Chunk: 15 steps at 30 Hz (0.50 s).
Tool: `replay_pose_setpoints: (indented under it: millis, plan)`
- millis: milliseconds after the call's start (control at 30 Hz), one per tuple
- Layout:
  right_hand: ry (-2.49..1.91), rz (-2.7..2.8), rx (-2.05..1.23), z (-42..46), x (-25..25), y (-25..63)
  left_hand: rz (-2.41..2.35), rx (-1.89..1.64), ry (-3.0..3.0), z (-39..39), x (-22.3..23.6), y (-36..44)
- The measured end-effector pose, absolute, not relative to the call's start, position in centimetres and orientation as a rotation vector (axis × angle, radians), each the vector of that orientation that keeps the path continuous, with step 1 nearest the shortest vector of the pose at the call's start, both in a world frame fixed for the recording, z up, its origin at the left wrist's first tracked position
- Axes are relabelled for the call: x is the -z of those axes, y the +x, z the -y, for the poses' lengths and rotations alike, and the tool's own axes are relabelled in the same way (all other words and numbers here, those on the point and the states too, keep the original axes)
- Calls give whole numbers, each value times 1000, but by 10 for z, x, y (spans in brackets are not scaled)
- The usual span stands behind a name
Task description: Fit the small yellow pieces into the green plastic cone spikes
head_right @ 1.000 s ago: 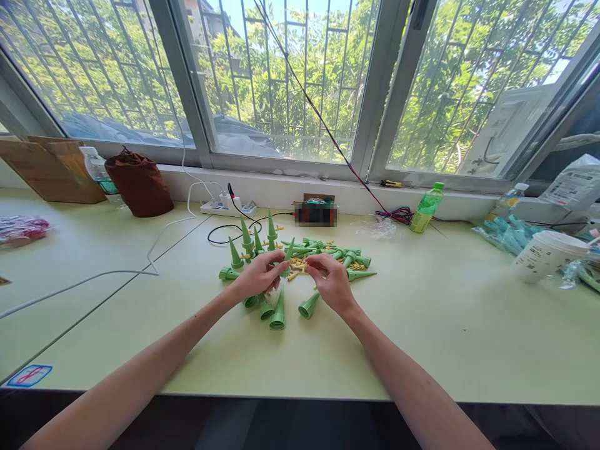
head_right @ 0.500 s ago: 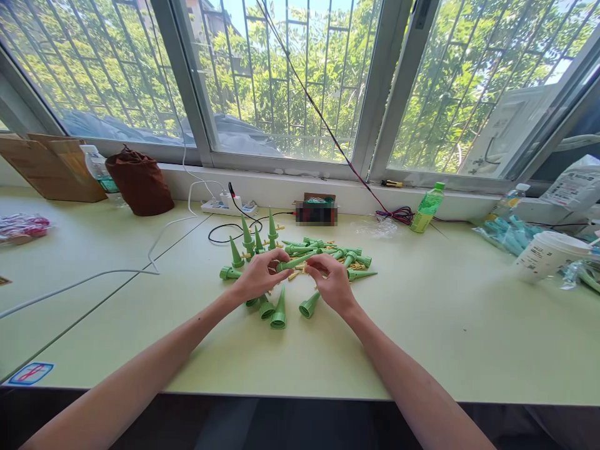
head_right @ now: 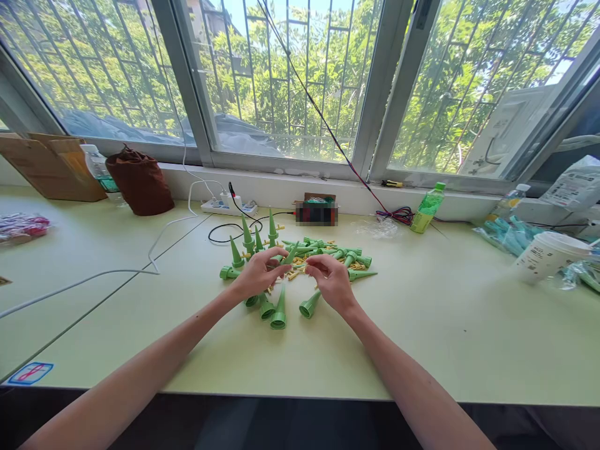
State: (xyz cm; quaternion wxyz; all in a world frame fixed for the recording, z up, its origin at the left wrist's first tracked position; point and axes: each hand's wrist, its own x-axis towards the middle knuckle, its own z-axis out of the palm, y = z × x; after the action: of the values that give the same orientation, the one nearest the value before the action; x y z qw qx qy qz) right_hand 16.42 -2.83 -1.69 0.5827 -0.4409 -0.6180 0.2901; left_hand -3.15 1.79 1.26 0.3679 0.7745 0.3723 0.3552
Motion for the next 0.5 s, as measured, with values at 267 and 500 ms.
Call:
replay_pose_setpoints:
  millis: [267,500]
  plan:
    - [-980,1418,-714,29,15,164,-833,-849,1826,-21,-14,-31]
    - [-938,1372,-751,31,10,161,-725,-778,1811,-20,-16,-31]
